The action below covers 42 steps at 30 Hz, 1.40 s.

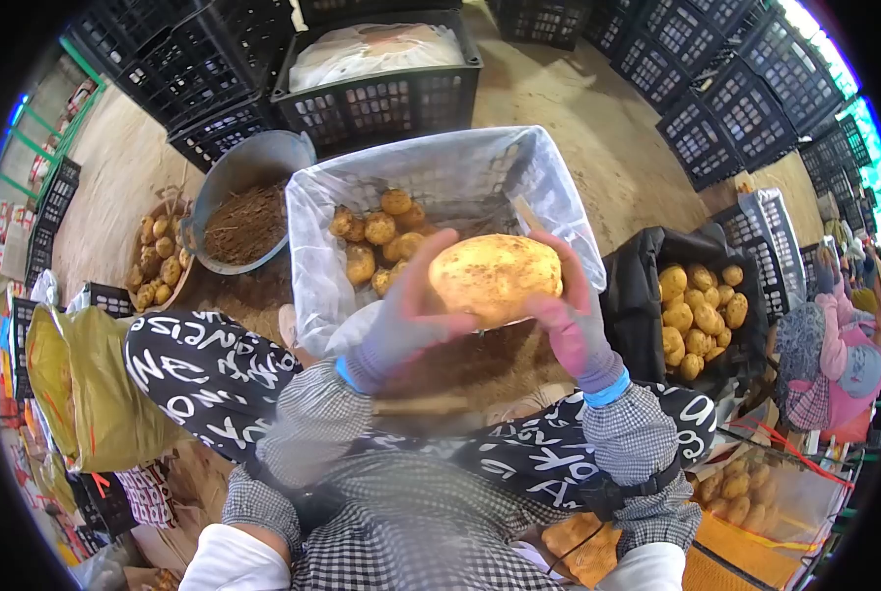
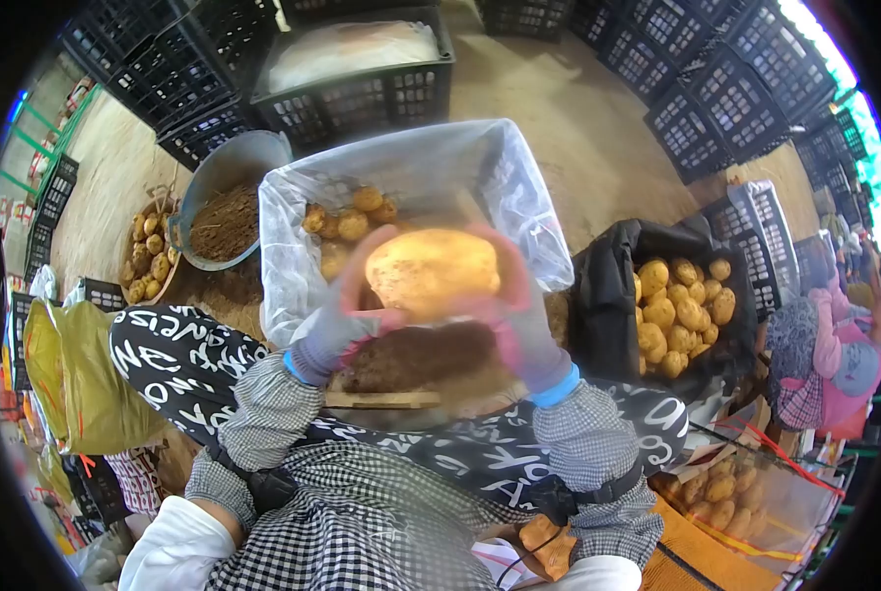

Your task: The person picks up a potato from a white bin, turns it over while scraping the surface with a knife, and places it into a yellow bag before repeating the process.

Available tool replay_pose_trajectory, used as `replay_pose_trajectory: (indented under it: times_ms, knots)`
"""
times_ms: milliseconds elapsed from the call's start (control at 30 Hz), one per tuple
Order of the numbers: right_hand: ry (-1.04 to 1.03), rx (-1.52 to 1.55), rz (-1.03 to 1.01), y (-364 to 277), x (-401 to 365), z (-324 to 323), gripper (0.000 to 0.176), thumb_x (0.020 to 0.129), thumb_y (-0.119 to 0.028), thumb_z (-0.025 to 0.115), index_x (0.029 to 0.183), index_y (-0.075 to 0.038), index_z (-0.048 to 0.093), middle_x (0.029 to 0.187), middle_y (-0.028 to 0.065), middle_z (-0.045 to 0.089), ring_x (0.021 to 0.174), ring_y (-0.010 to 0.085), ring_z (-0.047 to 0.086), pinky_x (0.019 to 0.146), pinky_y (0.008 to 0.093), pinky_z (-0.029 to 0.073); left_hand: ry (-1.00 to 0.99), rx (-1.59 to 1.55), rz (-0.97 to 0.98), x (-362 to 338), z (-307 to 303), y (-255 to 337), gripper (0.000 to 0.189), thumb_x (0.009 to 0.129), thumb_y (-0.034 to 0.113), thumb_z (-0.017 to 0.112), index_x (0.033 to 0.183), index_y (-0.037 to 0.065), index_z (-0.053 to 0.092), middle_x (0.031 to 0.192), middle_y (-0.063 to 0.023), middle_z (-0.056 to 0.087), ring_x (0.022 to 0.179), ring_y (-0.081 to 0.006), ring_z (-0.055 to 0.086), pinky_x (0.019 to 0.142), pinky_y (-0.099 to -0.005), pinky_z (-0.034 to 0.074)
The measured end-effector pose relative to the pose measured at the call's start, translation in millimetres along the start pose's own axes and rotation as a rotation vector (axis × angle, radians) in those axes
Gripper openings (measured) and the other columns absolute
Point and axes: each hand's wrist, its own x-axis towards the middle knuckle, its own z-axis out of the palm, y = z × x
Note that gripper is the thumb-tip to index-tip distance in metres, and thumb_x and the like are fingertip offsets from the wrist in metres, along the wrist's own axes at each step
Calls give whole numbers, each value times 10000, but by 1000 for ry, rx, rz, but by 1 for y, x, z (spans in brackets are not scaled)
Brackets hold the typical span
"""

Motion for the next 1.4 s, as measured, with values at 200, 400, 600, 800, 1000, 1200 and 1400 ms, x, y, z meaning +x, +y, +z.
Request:
replay_pose_trajectory:
  times_ms: [200, 400, 600, 800, 1000, 1200, 1400]
  knots:
    - [186, -117, 68, 25, 12, -25, 458, 1042, -314, 389, 1368, 0, 458, 1296, 122, 571, 1190, 214, 563, 998, 347, 462, 11, -244, 22, 0, -5, -9, 675, 774, 98, 788, 1364, 46, 464, 1294, -77, 582, 1175, -168, 568, 980, -333, 497]
    - [330, -91, 193, 46, 28, -66, 553, 976, -452, 499, 1419, -122, 470, 1251, 80, 576, 1095, 164, 562, 923, 325, 453, 436, 159, 666, -139, -59, 195, 771, 701, 35, 827, 1361, 41, 428, 1262, -107, 578, 1179, -216, 575, 979, -357, 523]
    - [339, -146, 215, 47, 28, -30, 545, 975, -463, 499, 1405, -129, 483, 1138, 41, 613, 974, 129, 584, 818, 265, 473, 1214, 1283, 1031, -323, -128, 320, 728, 711, 50, 790, 1355, 54, 449, 1313, -137, 516, 1225, -260, 543, 1023, -354, 493]
    - [304, -160, 250, 50, 32, -37, 547, 973, -445, 511, 1425, -139, 467, 1189, 47, 586, 1025, 139, 566, 868, 299, 467, 1407, 2063, 23, -427, -212, 328, 605, 788, 126, 702, 1356, 137, 493, 1323, -146, 514, 1215, -336, 534, 986, -359, 483]
    - [241, -187, 148, 27, 28, -45, 599, 952, -378, 531, 1488, -149, 392, 1154, 30, 586, 1027, 142, 568, 847, 306, 458, 1294, 1396, -262, -444, -225, 342, 553, 874, 272, 699, 1362, 93, 513, 1306, -71, 557, 1088, -155, 556, 857, -297, 505]
    - [272, 314, 232, -15, 31, -28, 523, 980, -189, 533, 1449, -10, 390, 1176, 66, 589, 1087, 182, 556, 946, 338, 458, 1049, 2153, 239, -364, -220, 362, 449, 960, 195, 588, 1376, 52, 500, 1379, -143, 531, 1295, -246, 485, 1069, -364, 386]
    - [360, 64, 151, -44, 29, -22, 428, 1009, -185, 484, 1379, 27, 459, 1120, 99, 611, 970, 189, 619, 792, 284, 526, 355, 1978, 462, -92, -76, 274, 408, 915, 98, 612, 1311, 27, 548, 1351, -100, 560, 1279, -184, 494, 1090, -332, 354]
